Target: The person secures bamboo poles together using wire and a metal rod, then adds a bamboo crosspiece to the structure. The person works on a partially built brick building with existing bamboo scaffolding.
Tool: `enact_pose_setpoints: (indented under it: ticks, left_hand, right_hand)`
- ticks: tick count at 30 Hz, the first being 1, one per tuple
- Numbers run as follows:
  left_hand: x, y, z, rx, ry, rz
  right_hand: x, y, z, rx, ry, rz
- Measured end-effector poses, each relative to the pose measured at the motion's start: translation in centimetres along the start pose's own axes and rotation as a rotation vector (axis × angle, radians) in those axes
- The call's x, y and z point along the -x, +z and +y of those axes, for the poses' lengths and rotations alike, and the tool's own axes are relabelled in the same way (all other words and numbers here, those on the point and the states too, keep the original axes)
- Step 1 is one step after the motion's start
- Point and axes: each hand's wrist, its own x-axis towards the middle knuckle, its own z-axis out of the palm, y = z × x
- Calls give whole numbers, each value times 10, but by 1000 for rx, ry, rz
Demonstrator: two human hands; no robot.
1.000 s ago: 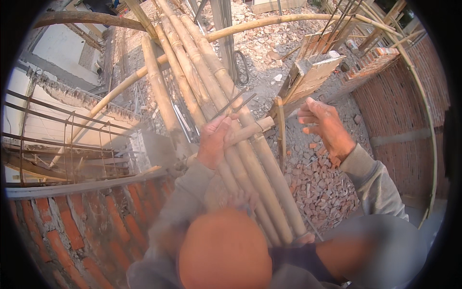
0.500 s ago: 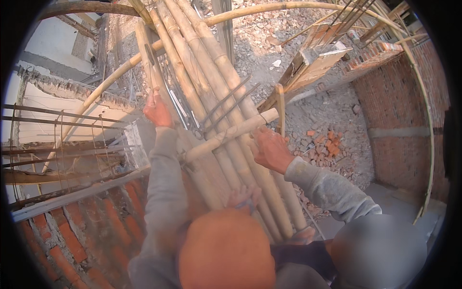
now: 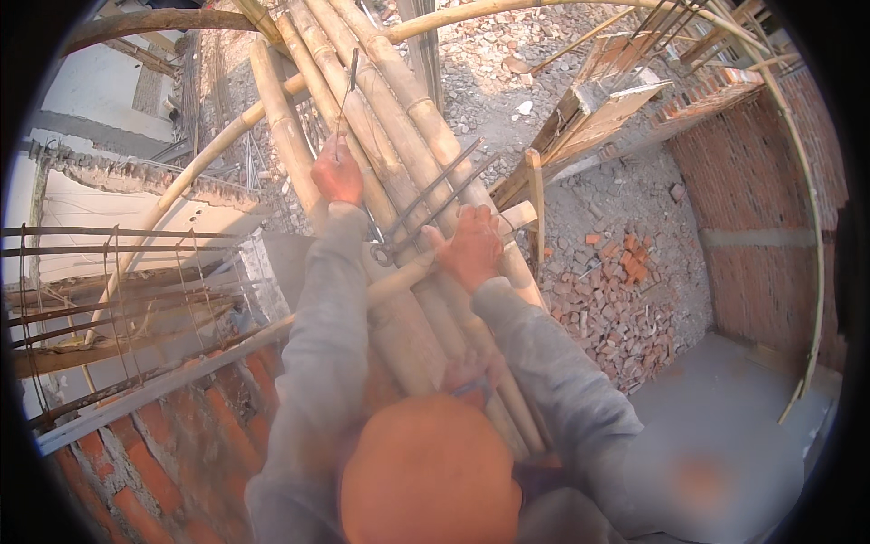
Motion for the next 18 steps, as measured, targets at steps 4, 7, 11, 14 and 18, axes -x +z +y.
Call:
enact_pose_setpoints:
  ticks: [4, 7, 11, 14, 18]
  left_hand:
    - [2, 14, 10, 21, -74, -30]
    - [2, 19, 19, -13, -20, -25]
    - [-5, 16, 19, -111, 16, -20]
    - [0, 10, 9, -453, 61, -207]
    - [27, 5, -9, -667, 215, -449]
  right_hand:
    - [7, 18, -5, 37, 10, -152]
    - [6, 26, -10, -30, -23, -119]
    - [-23, -19, 27, -327, 160, -122]
    - [-40, -99, 82, -730, 192, -147]
    - [-27, -227, 147, -684, 61, -60]
